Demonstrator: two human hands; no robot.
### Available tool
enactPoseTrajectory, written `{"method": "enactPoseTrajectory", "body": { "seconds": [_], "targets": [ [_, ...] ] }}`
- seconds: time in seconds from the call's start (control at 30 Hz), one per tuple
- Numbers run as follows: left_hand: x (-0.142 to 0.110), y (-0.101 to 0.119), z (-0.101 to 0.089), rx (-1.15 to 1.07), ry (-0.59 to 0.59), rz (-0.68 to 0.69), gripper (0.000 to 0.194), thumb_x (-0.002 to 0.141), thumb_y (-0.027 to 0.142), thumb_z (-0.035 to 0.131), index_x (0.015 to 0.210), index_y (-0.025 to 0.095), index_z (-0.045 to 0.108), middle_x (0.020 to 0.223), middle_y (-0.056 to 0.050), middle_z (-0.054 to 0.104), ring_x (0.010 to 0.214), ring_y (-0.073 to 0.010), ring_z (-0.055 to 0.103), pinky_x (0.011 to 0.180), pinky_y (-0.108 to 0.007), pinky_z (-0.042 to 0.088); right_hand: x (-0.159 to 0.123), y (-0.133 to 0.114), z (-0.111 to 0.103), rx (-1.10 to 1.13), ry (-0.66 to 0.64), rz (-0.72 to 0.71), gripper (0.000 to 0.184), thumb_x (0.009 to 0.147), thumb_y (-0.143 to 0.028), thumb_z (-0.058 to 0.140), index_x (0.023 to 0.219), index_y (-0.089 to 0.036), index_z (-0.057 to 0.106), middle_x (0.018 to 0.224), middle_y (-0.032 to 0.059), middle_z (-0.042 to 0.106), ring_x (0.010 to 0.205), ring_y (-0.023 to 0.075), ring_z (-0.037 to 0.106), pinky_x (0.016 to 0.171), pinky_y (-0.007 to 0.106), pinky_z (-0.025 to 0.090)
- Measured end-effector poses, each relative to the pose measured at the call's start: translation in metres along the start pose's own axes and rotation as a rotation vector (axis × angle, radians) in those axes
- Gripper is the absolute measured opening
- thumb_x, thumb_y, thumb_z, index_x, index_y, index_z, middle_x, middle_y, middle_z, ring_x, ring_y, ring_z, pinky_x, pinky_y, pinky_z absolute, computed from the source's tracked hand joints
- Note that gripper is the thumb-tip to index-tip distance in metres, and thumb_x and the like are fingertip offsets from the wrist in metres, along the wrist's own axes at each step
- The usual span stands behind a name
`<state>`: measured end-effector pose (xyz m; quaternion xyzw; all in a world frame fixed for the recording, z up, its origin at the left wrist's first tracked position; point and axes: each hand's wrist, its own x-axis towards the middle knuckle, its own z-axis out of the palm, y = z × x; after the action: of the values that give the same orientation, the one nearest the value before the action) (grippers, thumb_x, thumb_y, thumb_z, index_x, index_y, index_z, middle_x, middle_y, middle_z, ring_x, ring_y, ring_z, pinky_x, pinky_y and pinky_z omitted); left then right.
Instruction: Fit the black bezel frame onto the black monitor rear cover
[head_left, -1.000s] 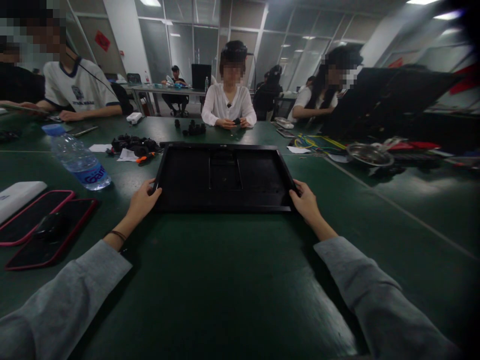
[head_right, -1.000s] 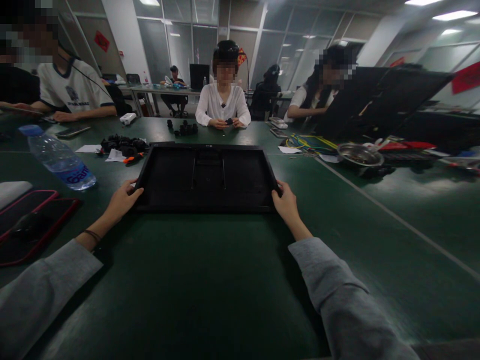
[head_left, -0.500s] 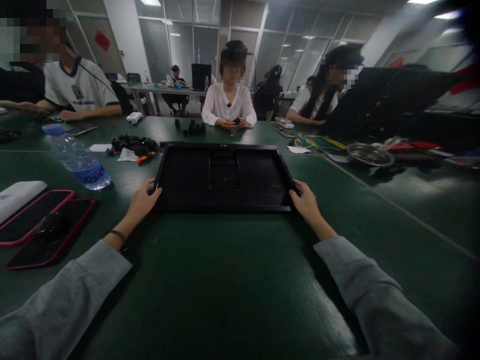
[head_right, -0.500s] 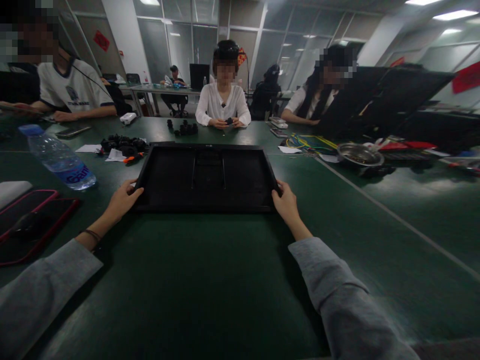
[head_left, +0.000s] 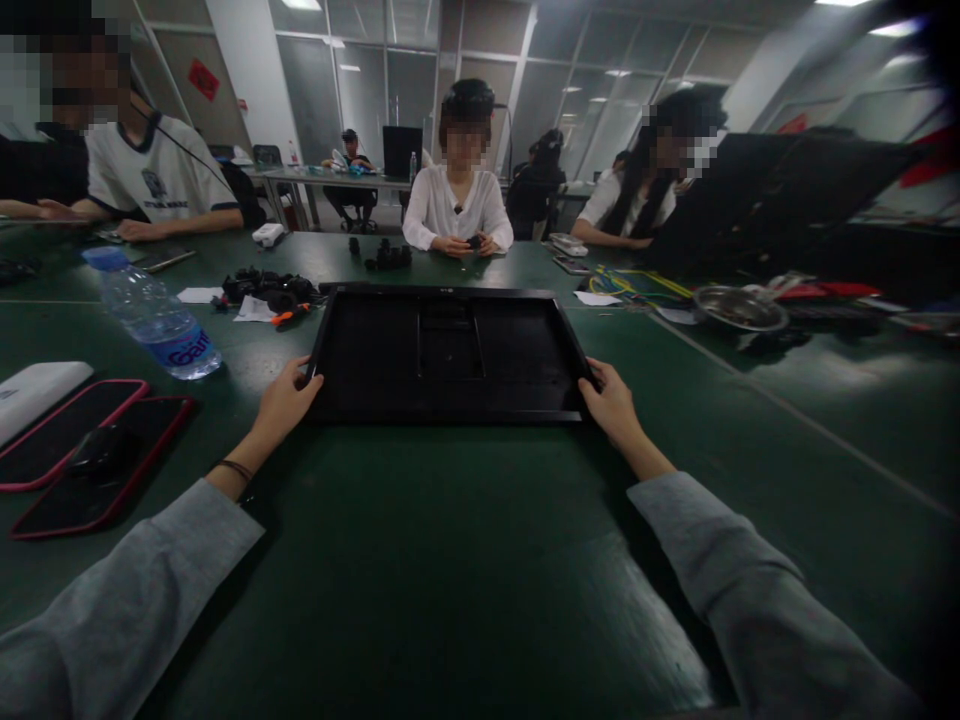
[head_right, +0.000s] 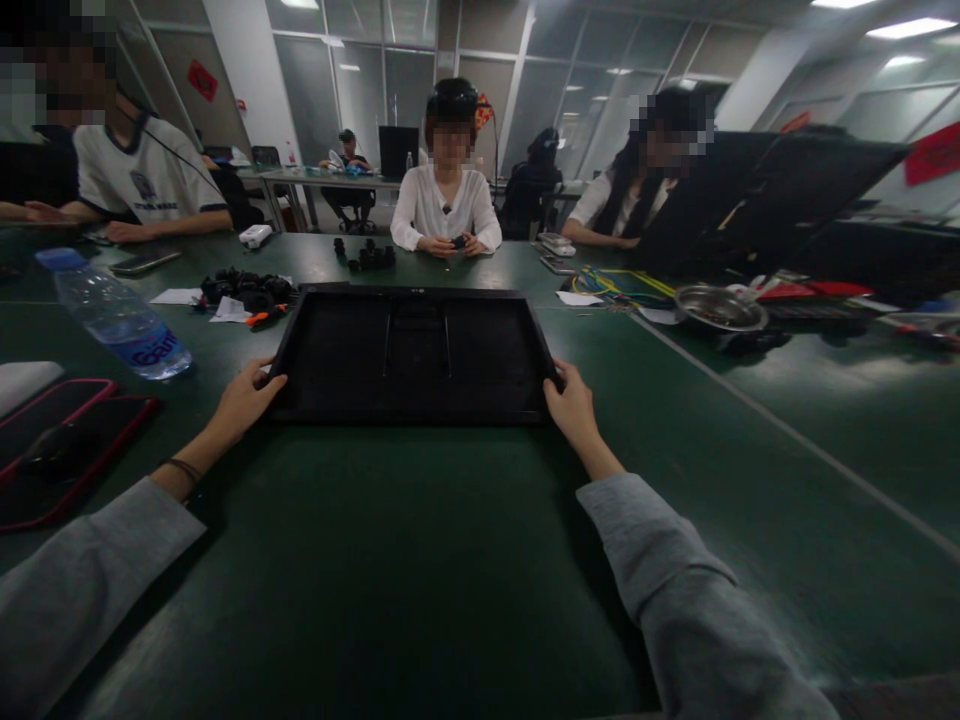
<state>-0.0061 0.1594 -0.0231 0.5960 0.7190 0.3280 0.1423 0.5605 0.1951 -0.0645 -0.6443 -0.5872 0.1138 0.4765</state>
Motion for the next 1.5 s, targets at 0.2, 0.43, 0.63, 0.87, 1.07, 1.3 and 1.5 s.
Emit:
{"method": "enactPoseTrajectory", "body": {
  "seconds": [0.2,0.43,0.63,0.87,1.07,1.3,1.5],
  "targets": [
    [0.0008,-0.0023,0.0011,0.002,0.007,-0.008,0.064,0.088,0.049,0.053,0.144,0.018,0.054,0.096,-0.009,0.07,0.089,-0.0285,0.067,0.085,-0.043,0.05,-0.0005,-0.0029,0.0,-0.014,0.006,-0.007,0.057,0.082,-0.035,0.06,0.136,-0.018,0.061,0.122,0.0157,0.072,0.116,0.033,0.069,0.106,0.056,0.052],
    [0.0023,-0.0037,0.0028,0.012,0.011,0.002,0.065,0.088,0.05,0.053,0.144,0.018,0.055,0.093,-0.008,0.068,0.088,-0.0289,0.066,0.084,-0.043,0.051,0.0001,0.0029,0.0019,0.004,0.016,-0.034,0.054,0.082,-0.035,0.06,0.135,-0.02,0.061,0.123,0.0129,0.073,0.116,0.0309,0.069,0.107,0.055,0.052],
    [0.0018,-0.0037,0.0016,0.017,0.008,0.005,0.064,0.089,0.05,0.053,0.144,0.018,0.055,0.095,-0.008,0.069,0.089,-0.0291,0.066,0.085,-0.043,0.051,-0.0002,0.0027,0.0017,0.014,0.012,-0.057,0.054,0.083,-0.036,0.061,0.135,-0.021,0.061,0.124,0.0125,0.072,0.117,0.0302,0.069,0.108,0.054,0.052],
    [-0.0004,-0.0006,0.0007,0.02,0.001,-0.005,0.065,0.089,0.049,0.052,0.145,0.018,0.054,0.098,-0.01,0.07,0.091,-0.0299,0.067,0.089,-0.045,0.05,0.0006,0.0024,0.0,0.009,-0.007,-0.031,0.056,0.083,-0.036,0.063,0.136,-0.02,0.06,0.124,0.0139,0.072,0.116,0.0312,0.069,0.107,0.054,0.053],
    [-0.0003,-0.0011,0.0003,0.016,0.001,-0.006,0.063,0.09,0.049,0.053,0.145,0.019,0.054,0.101,-0.01,0.071,0.094,-0.0305,0.068,0.091,-0.046,0.051,-0.0009,0.0001,-0.0004,-0.006,-0.001,-0.035,0.056,0.082,-0.037,0.062,0.136,-0.019,0.06,0.123,0.0142,0.072,0.117,0.0318,0.068,0.108,0.055,0.051],
    [0.0011,-0.0031,0.0015,0.011,0.0,-0.001,0.064,0.089,0.049,0.053,0.145,0.018,0.054,0.096,-0.009,0.07,0.09,-0.0287,0.067,0.088,-0.044,0.052,0.0004,0.0037,0.0004,0.0,0.002,-0.03,0.056,0.082,-0.037,0.063,0.135,-0.02,0.061,0.12,0.0129,0.073,0.114,0.0309,0.07,0.106,0.054,0.052],
    [0.0017,-0.0059,0.0025,0.001,0.002,0.01,0.065,0.089,0.05,0.053,0.145,0.018,0.054,0.091,-0.007,0.068,0.086,-0.0273,0.066,0.085,-0.042,0.051,0.0009,0.0047,0.0011,-0.007,0.002,-0.033,0.056,0.082,-0.034,0.061,0.136,-0.019,0.06,0.123,0.0134,0.072,0.114,0.0305,0.069,0.106,0.054,0.052]
  ]
}}
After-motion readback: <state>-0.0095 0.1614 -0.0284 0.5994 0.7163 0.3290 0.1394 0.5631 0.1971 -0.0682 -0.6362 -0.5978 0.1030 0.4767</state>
